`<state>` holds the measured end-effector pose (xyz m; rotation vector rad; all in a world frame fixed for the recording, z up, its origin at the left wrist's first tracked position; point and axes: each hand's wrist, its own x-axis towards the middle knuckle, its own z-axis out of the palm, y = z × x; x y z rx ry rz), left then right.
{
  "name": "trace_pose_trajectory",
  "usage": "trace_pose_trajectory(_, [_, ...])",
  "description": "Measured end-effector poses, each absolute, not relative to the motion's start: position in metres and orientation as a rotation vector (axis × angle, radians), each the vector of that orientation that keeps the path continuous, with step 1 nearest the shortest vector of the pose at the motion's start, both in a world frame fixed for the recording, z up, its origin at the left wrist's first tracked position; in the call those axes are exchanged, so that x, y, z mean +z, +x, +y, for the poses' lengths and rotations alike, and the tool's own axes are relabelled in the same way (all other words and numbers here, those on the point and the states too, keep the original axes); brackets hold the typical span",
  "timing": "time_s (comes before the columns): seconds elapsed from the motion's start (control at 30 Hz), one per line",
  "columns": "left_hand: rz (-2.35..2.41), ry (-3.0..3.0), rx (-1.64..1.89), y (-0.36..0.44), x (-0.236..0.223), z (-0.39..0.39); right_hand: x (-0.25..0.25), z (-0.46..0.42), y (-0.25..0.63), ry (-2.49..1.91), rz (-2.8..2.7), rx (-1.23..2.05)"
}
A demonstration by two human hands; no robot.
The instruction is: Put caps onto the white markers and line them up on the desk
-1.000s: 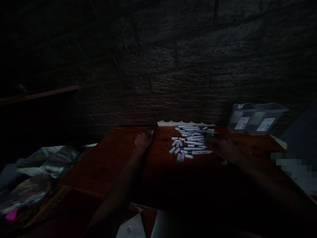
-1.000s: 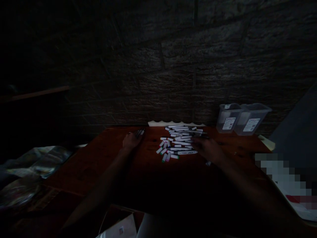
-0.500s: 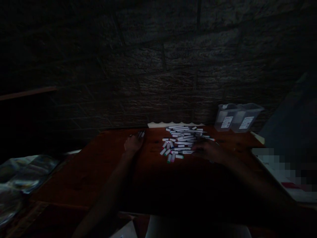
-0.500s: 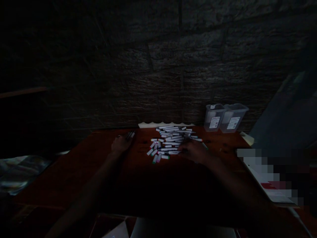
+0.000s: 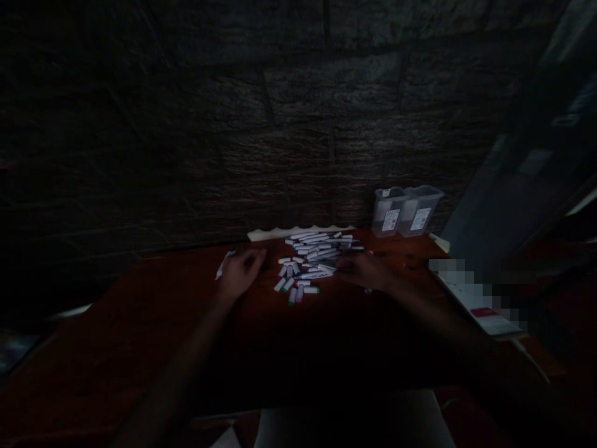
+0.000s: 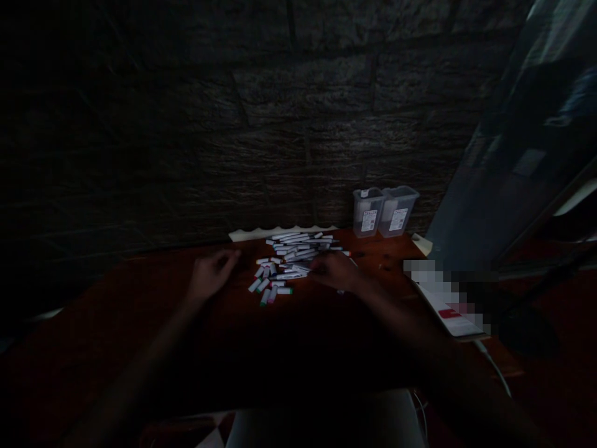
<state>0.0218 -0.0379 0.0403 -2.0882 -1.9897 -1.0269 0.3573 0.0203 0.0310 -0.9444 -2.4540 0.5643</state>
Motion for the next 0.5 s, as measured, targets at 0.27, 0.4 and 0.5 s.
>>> trace_pose_trajectory(0.27, [-1.654,-2.617,-1.118,0.082,0.039,-0.055,0.038,0.002,0.323,-0.915,-1.995,0.782])
trace_pose_trajectory(0.4, [-1.665,-2.63,-1.108,0.093,0.046,-0.062,0.038,-0.005,0.316,-0.884,-1.878,0.796])
trace_pose_trajectory(0.5, [-1.63,-2.663,-1.101,0.095,0.045,-0.063,0.036,-0.007,0.315,-0.84,-1.865,0.817])
